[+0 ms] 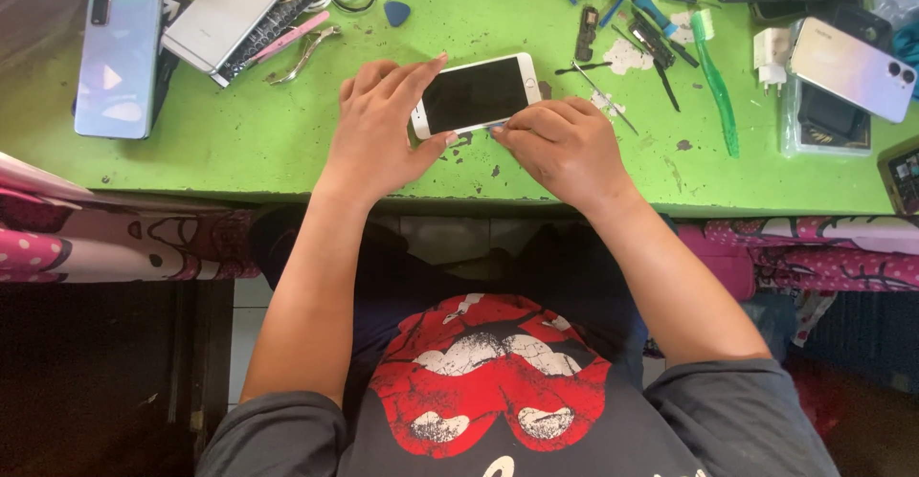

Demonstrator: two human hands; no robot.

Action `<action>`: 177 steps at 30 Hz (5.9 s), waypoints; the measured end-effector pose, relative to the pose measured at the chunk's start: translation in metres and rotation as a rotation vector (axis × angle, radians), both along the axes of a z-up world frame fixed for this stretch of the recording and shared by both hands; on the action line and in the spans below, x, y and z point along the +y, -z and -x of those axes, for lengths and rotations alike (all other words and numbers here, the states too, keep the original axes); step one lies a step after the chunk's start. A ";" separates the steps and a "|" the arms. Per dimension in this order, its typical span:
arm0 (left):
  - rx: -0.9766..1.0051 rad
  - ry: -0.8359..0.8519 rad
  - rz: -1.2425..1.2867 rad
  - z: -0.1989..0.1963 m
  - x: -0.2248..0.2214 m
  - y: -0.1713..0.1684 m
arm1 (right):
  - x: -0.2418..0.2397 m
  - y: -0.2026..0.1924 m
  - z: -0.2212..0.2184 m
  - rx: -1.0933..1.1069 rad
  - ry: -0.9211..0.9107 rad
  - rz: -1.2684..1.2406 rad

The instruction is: Disassembling a smartphone screen assembly from the main body using a plastic pry tool and a screwdriver.

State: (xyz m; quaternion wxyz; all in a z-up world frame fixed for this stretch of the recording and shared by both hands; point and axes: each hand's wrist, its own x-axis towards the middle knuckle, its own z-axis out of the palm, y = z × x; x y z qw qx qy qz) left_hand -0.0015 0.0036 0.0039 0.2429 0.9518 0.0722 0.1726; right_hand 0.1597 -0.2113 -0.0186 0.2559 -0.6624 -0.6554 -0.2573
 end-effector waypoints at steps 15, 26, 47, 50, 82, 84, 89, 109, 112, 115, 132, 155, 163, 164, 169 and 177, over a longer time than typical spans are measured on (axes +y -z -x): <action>0.043 0.007 -0.047 0.000 0.001 0.000 | -0.005 -0.007 0.046 0.156 0.301 0.159; 0.371 -0.016 -0.098 -0.044 -0.029 -0.048 | -0.019 -0.025 0.018 0.768 0.286 0.040; 0.453 -0.324 1.271 -0.100 -0.039 -0.080 | -0.014 -0.037 0.000 1.447 0.373 -0.453; 0.052 -0.383 1.676 -0.107 -0.048 -0.028 | 0.003 -0.048 0.009 1.389 0.321 -0.467; -0.621 -0.151 1.531 -0.100 -0.064 0.018 | 0.020 -0.052 0.004 1.836 0.465 -0.228; -0.609 -0.157 1.553 -0.100 -0.064 0.018 | 0.021 -0.060 0.011 1.595 0.474 -0.221; -0.675 -0.132 1.544 -0.101 -0.063 0.021 | 0.015 -0.049 0.025 1.063 0.501 -0.197; -0.659 -0.127 1.549 -0.100 -0.064 0.019 | 0.007 -0.052 0.012 1.273 0.451 -0.121; -0.649 -0.121 1.501 -0.099 -0.064 0.018 | 0.007 -0.060 0.009 1.676 0.444 -0.045; -0.674 -0.094 1.511 -0.100 -0.064 0.020 | 0.007 -0.057 0.019 1.334 0.502 -0.028; -0.407 -0.150 1.571 -0.097 -0.065 0.008 | 0.017 -0.070 -0.021 0.966 0.380 -0.090; -0.404 -0.032 1.475 -0.094 -0.063 0.009 | 0.046 -0.071 -0.033 1.571 0.328 -0.211; -0.365 -0.065 1.464 -0.096 -0.062 0.010 | 0.046 -0.073 -0.038 1.637 0.291 -0.192; -0.374 -0.058 1.478 -0.096 -0.061 0.012 | 0.047 -0.073 -0.040 1.778 0.273 -0.206; -0.370 -0.082 1.516 -0.098 -0.059 0.019 | 0.052 -0.065 -0.044 2.143 0.159 -0.314; -0.383 -0.048 1.554 -0.096 -0.061 0.012 | 0.047 -0.062 -0.036 1.099 0.286 -0.217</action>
